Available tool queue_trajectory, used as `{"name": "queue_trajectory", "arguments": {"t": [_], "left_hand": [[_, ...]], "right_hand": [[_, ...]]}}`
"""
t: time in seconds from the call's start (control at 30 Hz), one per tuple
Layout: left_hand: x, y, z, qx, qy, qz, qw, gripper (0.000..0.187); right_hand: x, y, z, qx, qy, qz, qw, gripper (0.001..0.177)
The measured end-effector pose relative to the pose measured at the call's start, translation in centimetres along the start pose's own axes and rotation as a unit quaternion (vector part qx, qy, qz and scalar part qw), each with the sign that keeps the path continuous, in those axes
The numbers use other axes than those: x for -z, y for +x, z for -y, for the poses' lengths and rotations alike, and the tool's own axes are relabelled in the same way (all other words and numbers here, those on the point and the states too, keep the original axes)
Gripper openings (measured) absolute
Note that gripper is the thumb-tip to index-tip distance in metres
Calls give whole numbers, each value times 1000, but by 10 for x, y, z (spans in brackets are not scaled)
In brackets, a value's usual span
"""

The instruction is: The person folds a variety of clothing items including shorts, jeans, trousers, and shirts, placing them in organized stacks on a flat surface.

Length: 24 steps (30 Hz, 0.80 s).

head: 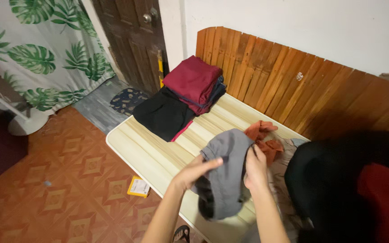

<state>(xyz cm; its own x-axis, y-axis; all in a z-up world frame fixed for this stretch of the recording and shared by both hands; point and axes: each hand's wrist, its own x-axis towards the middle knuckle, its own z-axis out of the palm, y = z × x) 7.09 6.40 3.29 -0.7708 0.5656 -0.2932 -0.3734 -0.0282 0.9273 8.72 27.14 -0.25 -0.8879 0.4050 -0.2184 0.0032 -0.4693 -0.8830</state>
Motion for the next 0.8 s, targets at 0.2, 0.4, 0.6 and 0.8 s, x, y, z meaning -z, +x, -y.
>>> {"name": "queue_trajectory", "arguments": {"t": [0.2, 0.4, 0.6, 0.8], "left_hand": [[-9, -8, 26, -38, 14, -101, 994, 125], [-76, -10, 57, -210, 193, -201, 937, 158], [-64, 27, 52, -198, 81, -263, 941, 108], [9, 48, 73, -43, 201, -100, 974, 48]], "right_hand": [[29, 22, 6, 68, 110, -5, 992, 22], [-22, -23, 53, 38, 189, -11, 981, 21], [-38, -49, 63, 102, 85, -24, 991, 28], [33, 3, 41, 167, 71, -48, 982, 19]]}}
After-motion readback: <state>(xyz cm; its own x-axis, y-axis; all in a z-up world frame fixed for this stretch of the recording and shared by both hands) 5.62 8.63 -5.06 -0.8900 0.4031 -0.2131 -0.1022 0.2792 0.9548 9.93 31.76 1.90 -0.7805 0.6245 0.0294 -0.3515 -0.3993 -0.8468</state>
